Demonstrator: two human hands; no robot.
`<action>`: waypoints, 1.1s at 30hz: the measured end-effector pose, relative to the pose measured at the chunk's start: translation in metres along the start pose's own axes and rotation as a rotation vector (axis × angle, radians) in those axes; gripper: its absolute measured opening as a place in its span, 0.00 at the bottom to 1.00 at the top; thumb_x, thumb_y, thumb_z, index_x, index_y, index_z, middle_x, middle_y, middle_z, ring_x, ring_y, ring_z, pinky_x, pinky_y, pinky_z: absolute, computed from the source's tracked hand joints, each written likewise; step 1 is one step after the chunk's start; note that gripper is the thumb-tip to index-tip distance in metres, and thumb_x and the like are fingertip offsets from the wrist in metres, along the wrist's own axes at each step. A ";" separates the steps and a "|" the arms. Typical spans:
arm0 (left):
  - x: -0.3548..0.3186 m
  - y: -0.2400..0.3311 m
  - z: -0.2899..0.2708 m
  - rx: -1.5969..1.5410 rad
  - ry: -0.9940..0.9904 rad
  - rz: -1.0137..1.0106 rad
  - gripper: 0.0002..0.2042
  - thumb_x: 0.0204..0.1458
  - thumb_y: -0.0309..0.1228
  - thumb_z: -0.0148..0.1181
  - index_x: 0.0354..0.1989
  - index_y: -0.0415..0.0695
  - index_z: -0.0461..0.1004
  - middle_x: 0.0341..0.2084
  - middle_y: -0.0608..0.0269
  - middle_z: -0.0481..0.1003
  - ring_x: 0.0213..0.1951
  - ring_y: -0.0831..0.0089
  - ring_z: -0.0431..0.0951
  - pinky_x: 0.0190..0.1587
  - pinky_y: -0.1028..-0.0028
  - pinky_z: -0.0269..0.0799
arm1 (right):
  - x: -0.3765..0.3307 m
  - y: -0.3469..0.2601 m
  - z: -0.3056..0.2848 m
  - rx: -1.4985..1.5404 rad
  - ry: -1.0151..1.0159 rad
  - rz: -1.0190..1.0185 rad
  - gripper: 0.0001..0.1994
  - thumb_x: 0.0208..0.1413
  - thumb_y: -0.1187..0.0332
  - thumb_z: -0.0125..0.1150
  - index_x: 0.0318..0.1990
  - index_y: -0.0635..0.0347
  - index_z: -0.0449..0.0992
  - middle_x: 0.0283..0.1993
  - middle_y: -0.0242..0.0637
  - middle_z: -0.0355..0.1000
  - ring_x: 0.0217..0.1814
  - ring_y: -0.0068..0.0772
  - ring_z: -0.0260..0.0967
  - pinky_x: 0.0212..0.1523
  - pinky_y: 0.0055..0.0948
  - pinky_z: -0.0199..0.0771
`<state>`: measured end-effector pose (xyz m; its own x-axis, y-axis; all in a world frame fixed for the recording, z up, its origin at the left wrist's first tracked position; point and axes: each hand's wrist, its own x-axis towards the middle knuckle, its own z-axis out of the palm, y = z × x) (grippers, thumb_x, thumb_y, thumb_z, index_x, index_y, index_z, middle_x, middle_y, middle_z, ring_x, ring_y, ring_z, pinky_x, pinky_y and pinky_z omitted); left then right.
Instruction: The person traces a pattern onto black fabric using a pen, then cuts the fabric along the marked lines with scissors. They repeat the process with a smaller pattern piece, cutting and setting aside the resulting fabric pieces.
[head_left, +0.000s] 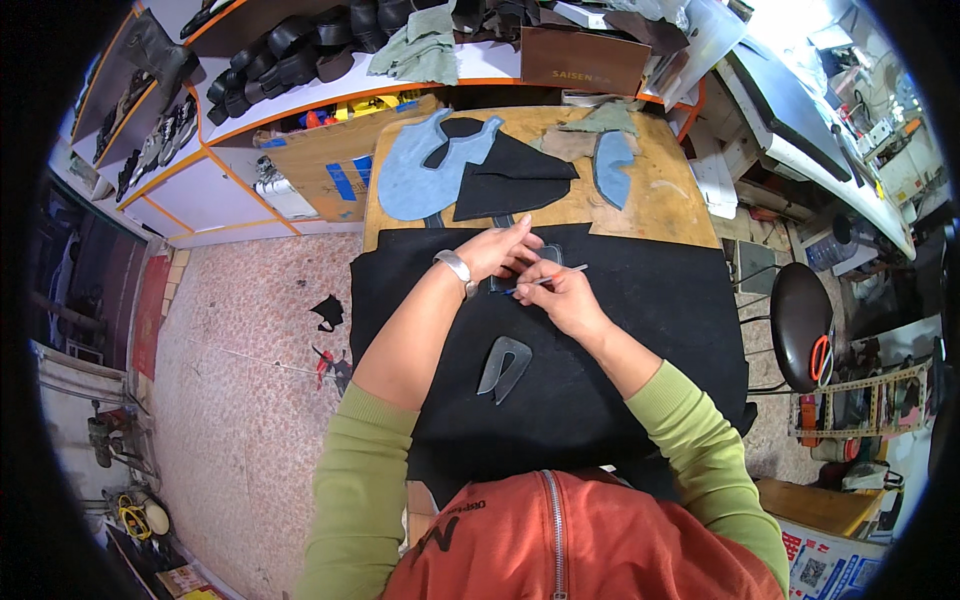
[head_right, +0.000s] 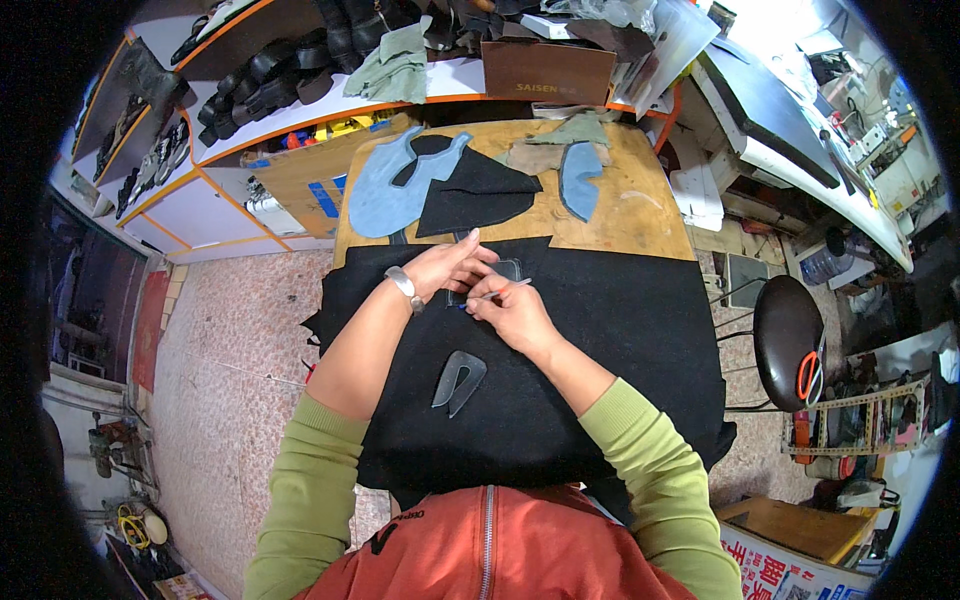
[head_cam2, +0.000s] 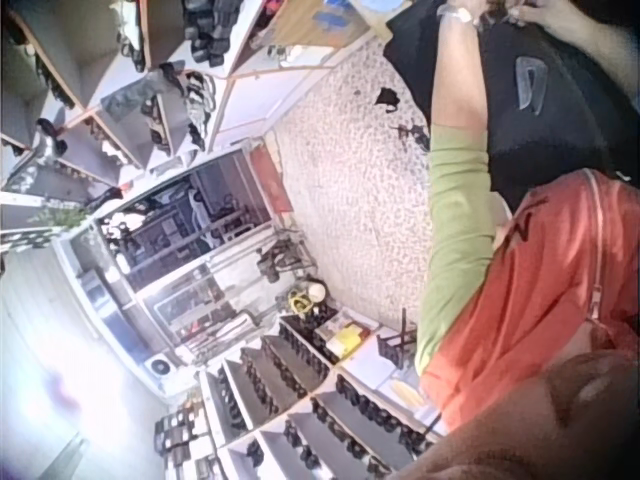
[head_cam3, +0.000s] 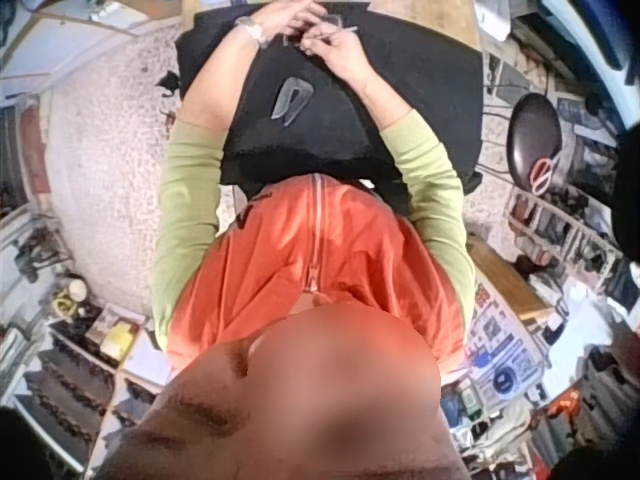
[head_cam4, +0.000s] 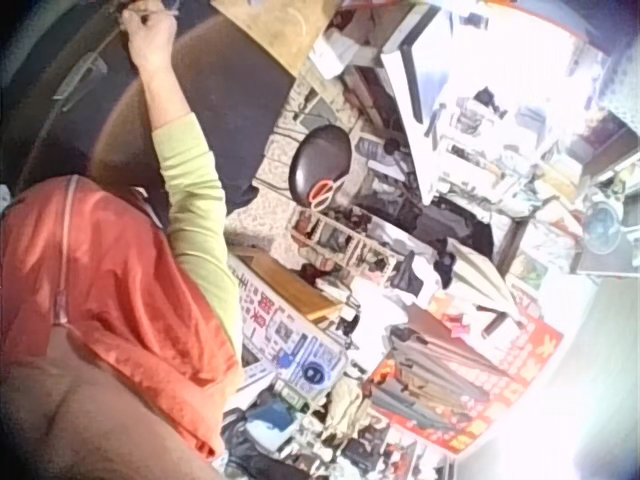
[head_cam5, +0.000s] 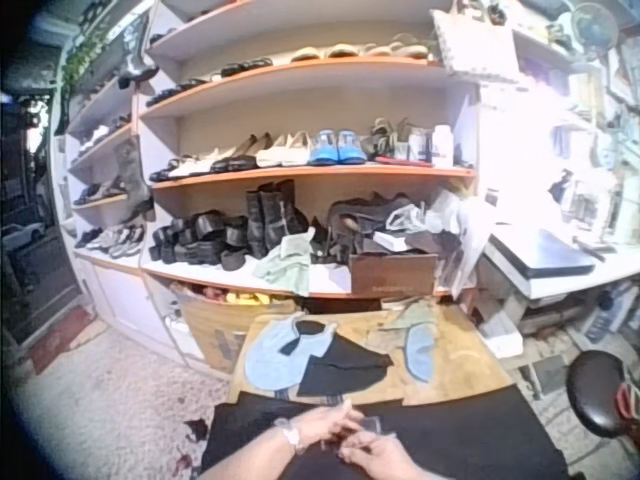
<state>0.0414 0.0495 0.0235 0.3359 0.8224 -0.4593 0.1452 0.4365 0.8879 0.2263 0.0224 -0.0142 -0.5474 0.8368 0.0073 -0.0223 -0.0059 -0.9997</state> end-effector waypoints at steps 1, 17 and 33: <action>0.003 -0.004 -0.002 0.006 -0.013 0.005 0.37 0.62 0.63 0.36 0.58 0.39 0.70 0.48 0.54 0.77 0.49 0.68 0.76 0.50 0.68 0.69 | 0.002 -0.001 0.006 -0.045 0.004 -0.019 0.03 0.57 0.75 0.60 0.35 0.64 0.77 0.30 0.34 0.76 0.33 0.23 0.74 0.37 0.24 0.74; 0.005 -0.014 0.012 0.119 0.107 0.061 0.42 0.58 0.68 0.31 0.54 0.40 0.74 0.42 0.53 0.79 0.46 0.65 0.77 0.52 0.65 0.67 | 0.001 0.005 -0.020 -0.499 0.189 0.011 0.08 0.54 0.64 0.60 0.34 0.57 0.79 0.30 0.46 0.77 0.34 0.46 0.77 0.36 0.36 0.74; -0.065 -0.040 0.044 0.926 0.446 0.516 0.15 0.48 0.32 0.66 0.44 0.43 0.78 0.41 0.59 0.75 0.47 0.57 0.73 0.51 0.63 0.70 | -0.042 -0.001 -0.061 0.011 0.449 -0.001 0.11 0.66 0.67 0.49 0.39 0.66 0.74 0.27 0.34 0.72 0.25 0.18 0.67 0.30 0.19 0.69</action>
<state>0.0552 -0.0372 0.0192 0.2220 0.9619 0.1598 0.7764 -0.2735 0.5678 0.3001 0.0210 -0.0152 -0.1303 0.9915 -0.0046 -0.0333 -0.0090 -0.9994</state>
